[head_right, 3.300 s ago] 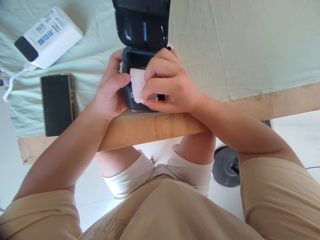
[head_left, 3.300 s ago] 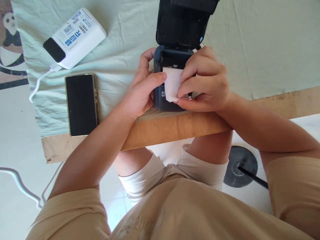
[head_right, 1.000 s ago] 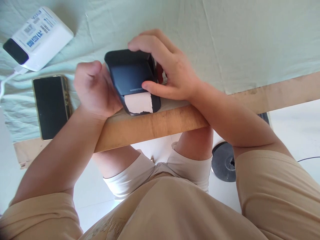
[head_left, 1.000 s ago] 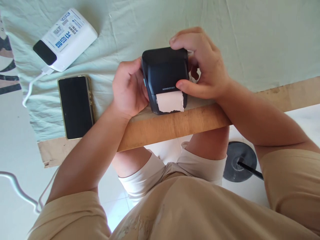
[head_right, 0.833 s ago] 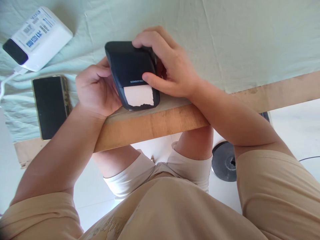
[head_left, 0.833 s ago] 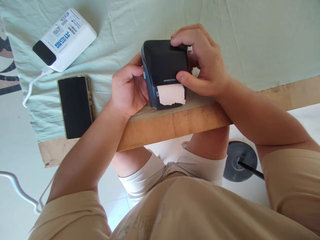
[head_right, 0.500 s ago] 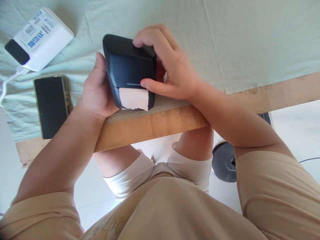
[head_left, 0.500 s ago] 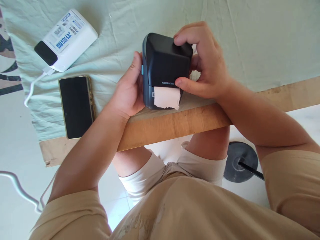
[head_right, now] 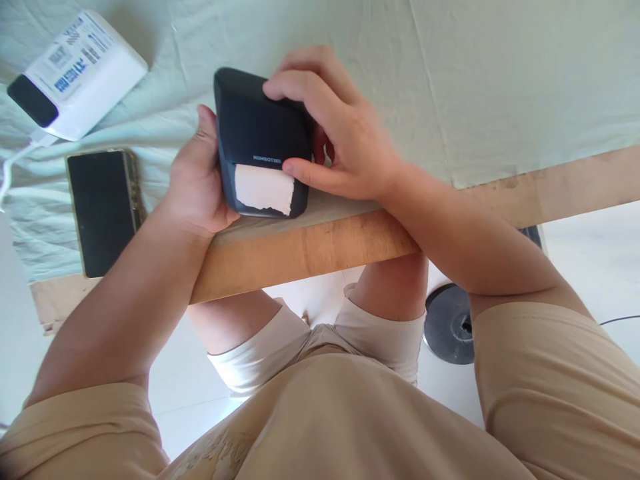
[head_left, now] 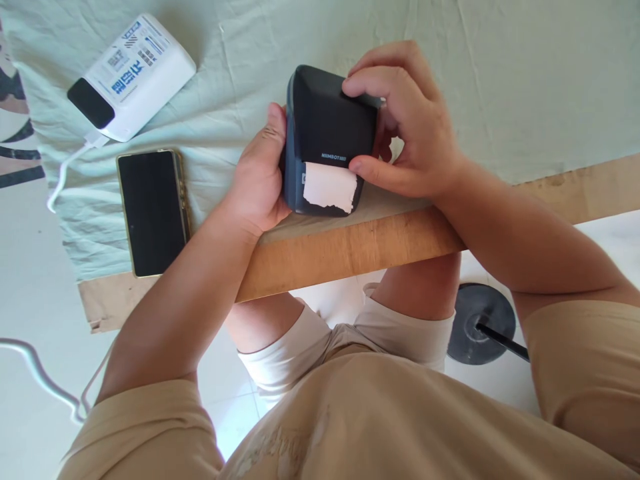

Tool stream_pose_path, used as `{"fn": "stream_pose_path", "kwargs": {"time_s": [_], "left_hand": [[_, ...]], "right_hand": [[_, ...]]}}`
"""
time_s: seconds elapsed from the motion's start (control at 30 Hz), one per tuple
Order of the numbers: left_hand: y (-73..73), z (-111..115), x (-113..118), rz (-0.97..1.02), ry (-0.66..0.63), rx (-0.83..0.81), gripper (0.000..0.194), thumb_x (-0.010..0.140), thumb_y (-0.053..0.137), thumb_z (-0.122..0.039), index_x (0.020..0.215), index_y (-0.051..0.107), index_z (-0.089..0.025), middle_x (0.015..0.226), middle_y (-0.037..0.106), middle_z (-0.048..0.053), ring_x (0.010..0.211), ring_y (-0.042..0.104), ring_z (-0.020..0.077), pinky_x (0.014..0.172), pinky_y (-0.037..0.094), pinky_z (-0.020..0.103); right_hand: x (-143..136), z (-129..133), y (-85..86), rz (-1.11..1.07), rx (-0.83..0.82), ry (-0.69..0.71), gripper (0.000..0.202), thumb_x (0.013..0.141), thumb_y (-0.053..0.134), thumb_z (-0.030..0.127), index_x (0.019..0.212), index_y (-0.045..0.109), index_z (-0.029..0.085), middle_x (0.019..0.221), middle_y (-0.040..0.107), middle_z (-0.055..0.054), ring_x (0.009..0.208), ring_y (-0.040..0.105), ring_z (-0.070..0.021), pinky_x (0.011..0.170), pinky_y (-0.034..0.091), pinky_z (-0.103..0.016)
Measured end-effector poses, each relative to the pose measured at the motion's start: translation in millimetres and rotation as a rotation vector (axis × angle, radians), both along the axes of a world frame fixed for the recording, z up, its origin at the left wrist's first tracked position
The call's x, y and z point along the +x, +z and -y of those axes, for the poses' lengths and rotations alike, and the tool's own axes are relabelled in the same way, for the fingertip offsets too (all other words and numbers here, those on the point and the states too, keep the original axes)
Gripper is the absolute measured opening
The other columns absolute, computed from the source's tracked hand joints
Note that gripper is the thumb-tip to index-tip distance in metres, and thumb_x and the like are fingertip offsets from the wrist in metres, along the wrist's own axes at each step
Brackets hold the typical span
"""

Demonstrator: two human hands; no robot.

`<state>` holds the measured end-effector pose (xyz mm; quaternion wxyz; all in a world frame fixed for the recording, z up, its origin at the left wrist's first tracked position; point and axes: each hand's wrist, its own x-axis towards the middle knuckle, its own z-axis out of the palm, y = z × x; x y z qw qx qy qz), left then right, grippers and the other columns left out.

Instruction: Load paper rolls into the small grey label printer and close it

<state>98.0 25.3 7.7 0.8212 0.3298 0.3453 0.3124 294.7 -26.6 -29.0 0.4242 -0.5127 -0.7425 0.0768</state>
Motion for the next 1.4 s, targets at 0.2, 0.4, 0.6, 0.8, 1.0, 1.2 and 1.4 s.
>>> {"fn": "stream_pose_path", "kwargs": {"time_s": [0.2,0.4,0.6,0.8,1.0,1.2,1.4], "left_hand": [[-5.5,-6.5,-5.2,-0.063,0.045,0.039,0.037,0.117,0.053,-0.044,0.093,0.068,-0.021,0.095,0.08,0.007,0.167,0.049,0.0293,0.131,0.052,0.043],[-2.2,-7.2,-3.8,-0.051,0.083,-0.026,0.034,0.117,0.054,-0.038,0.092,0.066,-0.019,0.088,0.075,0.006,0.17,0.042,0.0294,0.139,0.044,0.044],[6.4,0.0,-0.4,0.086,-0.014,-0.03,0.035,0.116,0.051,-0.044,0.107,0.067,-0.015,0.125,0.081,0.014,0.161,0.056,0.039,0.134,0.05,0.059],[-9.4,-5.5,-8.6,0.077,-0.101,0.071,0.019,0.112,0.056,-0.033,0.099,0.066,-0.022,0.11,0.083,0.01,0.149,0.067,0.0326,0.13,0.054,0.05],[-25.8,-16.9,-17.7,0.066,-0.164,0.124,0.021,0.102,0.077,-0.044,0.104,0.068,-0.025,0.1,0.081,0.006,0.139,0.072,0.0301,0.121,0.058,0.043],[-29.7,-17.2,-21.2,0.014,-0.217,0.321,0.03,0.103,0.077,-0.055,0.105,0.077,-0.026,0.098,0.074,0.007,0.115,0.071,0.0307,0.092,0.055,0.038],[-25.6,-4.8,-15.8,-0.012,-0.172,0.414,0.023,0.11,0.064,-0.04,0.096,0.065,-0.022,0.085,0.056,0.001,0.081,0.059,0.0185,0.076,0.041,0.031]], "right_hand": [[-3.3,3.1,0.5,-0.078,0.018,0.055,0.072,0.086,0.076,0.078,0.144,0.065,0.037,0.145,0.067,-0.008,0.104,0.068,-0.0236,0.053,0.055,-0.032],[-2.2,2.8,-1.0,-0.061,0.07,0.077,0.074,0.087,0.077,0.079,0.147,0.063,0.037,0.144,0.066,-0.006,0.1,0.067,-0.0192,0.053,0.055,-0.027],[-2.6,3.8,4.8,-0.037,0.19,0.024,0.061,0.093,0.07,0.077,0.139,0.066,0.036,0.125,0.066,-0.003,0.075,0.059,-0.0121,0.053,0.051,-0.029],[-12.7,10.1,15.9,-0.174,0.224,-0.201,0.028,0.11,0.053,0.06,0.109,0.055,0.032,0.101,0.061,0.004,0.048,0.035,-0.0063,0.053,0.03,-0.035],[-21.7,2.9,13.1,-0.363,0.28,-0.369,0.056,0.104,0.057,0.074,0.084,0.033,0.027,0.094,0.058,-0.004,0.081,0.07,-0.0202,0.044,0.04,-0.032],[-12.0,7.9,14.2,-0.088,0.087,-0.22,0.027,0.096,0.066,0.048,0.085,0.054,0.027,0.082,0.072,0.003,0.055,0.051,-0.013,0.057,0.047,-0.035],[-25.5,21.1,41.5,0.223,-0.26,-0.321,0.021,0.099,0.063,0.028,0.113,0.079,0.031,0.105,0.086,0.002,0.078,0.072,-0.0173,0.085,0.06,-0.035]]}}
